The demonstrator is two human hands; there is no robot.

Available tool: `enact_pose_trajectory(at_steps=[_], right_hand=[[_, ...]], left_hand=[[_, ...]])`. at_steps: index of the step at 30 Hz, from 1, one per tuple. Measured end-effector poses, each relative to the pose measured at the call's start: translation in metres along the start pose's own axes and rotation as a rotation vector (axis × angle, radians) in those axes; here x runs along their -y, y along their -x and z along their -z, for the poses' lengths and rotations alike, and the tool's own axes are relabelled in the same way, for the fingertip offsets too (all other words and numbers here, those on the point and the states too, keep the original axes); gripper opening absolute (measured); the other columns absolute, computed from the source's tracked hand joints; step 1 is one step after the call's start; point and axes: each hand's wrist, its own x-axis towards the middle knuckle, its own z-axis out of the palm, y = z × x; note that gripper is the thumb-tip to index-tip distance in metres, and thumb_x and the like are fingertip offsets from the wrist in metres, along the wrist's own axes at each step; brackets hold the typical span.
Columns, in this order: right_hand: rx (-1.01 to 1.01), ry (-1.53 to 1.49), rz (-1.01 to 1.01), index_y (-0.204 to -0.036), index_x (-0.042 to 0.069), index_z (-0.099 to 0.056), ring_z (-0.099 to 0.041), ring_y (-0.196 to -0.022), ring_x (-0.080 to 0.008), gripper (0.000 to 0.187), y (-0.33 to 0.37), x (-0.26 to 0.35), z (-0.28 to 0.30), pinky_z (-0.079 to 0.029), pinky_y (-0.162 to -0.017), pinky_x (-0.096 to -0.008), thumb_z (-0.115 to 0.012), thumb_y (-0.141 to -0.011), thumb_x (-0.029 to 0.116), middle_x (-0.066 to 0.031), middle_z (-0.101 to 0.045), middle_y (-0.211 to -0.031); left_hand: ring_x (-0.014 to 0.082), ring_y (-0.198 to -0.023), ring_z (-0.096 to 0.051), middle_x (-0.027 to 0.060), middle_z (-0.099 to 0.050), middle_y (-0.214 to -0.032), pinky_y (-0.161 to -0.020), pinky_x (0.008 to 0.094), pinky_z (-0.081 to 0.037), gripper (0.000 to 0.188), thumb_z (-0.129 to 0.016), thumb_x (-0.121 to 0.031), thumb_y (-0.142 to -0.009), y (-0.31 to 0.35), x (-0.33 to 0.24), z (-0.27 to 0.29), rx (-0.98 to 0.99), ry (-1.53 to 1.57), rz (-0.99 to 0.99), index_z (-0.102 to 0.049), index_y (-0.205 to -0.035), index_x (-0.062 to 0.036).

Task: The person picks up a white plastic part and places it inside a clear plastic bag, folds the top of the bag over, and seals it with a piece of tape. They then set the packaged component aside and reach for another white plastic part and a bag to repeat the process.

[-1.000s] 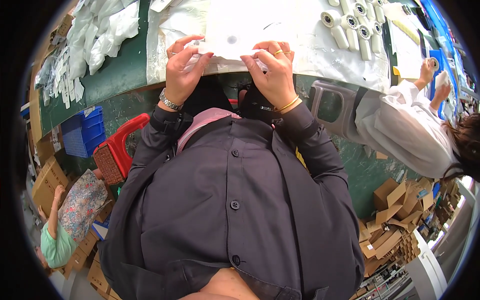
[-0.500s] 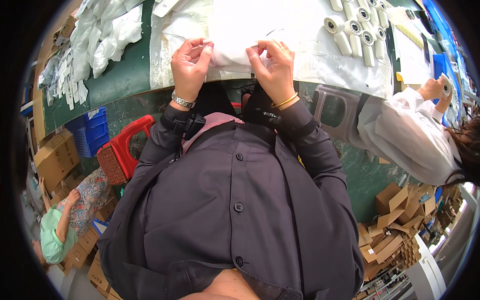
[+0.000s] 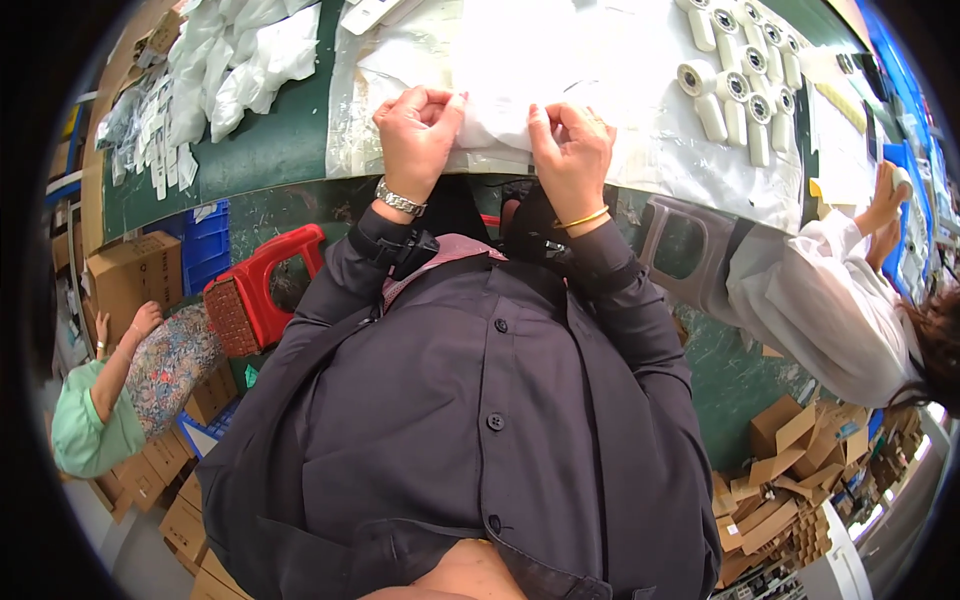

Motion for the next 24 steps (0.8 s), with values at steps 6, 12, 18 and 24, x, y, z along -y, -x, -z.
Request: enact_pose_trajectory(at_steps=[6,12,18,24], right_hand=[[0.004,0.142,0.176,-0.086,0.001,-0.071,-0.057,-0.064,-0.0210,0.012,0.007,-0.023,-0.001,-0.047,-0.063,-0.0363,-0.076,-0.091,0.010,-0.0071,-0.063,-0.072],[-0.053,0.065,-0.039,-0.108,0.002,-0.073,-0.059,-0.076,-0.0175,0.018,0.015,-0.013,0.008,-0.050,-0.073,-0.0318,-0.079,-0.093,0.010,-0.0044,-0.065,-0.086],[-0.123,-0.200,-0.131,-0.117,0.001,-0.070,-0.059,-0.084,-0.0121,0.019,0.022,-0.025,0.007,-0.050,-0.078,-0.0271,-0.074,-0.099,0.007,-0.0028,-0.065,-0.097],[-0.148,-0.228,-0.099,-0.119,-0.001,-0.068,-0.055,-0.082,-0.0074,0.018,0.020,-0.018,0.006,-0.048,-0.074,-0.0219,-0.072,-0.103,0.006,0.0008,-0.061,-0.095]], left_hand=[[0.0251,-0.080,-0.068,0.0020,-0.071,-0.077,-0.095,0.0468,-0.037,0.015,-0.081,-0.025,-0.083,0.008,0.004,-0.004,-0.081,0.003,0.086,-0.073,-0.088,-0.0137],[0.0291,-0.110,-0.059,0.0035,-0.065,-0.103,-0.095,0.0474,-0.044,0.040,-0.085,-0.034,-0.081,0.012,-0.028,0.004,-0.184,-0.221,-0.432,-0.070,-0.111,-0.0130],[0.0312,-0.110,-0.061,0.0120,-0.065,-0.108,-0.097,0.0444,-0.047,0.058,-0.083,-0.040,-0.082,0.029,-0.041,-0.001,-0.027,-0.318,-0.339,-0.066,-0.126,-0.0074],[0.0263,-0.101,-0.068,0.0118,-0.068,-0.112,-0.090,0.0365,-0.053,0.059,-0.080,-0.039,-0.089,0.016,-0.026,-0.004,0.036,-0.212,-0.263,-0.063,-0.134,-0.0045]])
